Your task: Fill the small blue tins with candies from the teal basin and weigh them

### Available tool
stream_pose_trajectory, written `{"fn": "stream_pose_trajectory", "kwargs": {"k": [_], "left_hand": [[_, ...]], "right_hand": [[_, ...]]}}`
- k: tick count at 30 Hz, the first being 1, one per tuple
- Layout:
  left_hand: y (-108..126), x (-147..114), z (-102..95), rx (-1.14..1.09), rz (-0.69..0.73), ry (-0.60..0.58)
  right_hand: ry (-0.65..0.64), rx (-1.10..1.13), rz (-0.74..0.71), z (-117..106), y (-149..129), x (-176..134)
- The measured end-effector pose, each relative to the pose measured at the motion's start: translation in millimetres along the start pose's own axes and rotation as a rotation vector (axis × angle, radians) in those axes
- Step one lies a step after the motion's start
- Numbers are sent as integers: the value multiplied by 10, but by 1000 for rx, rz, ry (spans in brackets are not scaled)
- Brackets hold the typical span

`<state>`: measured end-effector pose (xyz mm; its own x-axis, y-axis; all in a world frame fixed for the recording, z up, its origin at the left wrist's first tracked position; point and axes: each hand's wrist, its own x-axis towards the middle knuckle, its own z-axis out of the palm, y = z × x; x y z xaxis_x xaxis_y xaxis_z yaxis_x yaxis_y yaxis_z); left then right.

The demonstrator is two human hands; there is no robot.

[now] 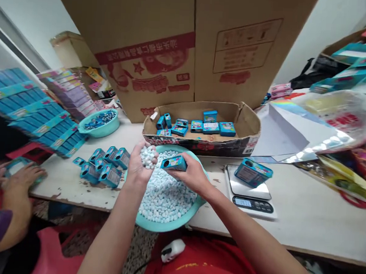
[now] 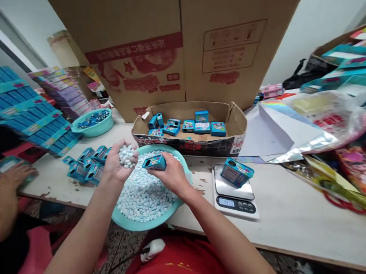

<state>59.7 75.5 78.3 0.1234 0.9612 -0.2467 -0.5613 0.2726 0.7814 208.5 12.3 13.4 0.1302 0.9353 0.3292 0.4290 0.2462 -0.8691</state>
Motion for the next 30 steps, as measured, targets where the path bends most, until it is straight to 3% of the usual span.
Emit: {"fn": "stream_pose_trajectory", "kwargs": {"k": [3, 7, 12, 30], "left_hand": [[-90, 80, 71, 73, 171, 51], [-224, 156, 37, 168, 272, 55], [-221, 165, 24, 230, 269, 57], [-182, 235, 80, 262, 324, -44]], "right_hand": [[-19, -88, -53, 154, -92, -8], [15, -143, -49, 213, -129, 16], [-48, -146, -3, 162, -131, 51], [-52, -77, 36, 159, -82, 161]]}}
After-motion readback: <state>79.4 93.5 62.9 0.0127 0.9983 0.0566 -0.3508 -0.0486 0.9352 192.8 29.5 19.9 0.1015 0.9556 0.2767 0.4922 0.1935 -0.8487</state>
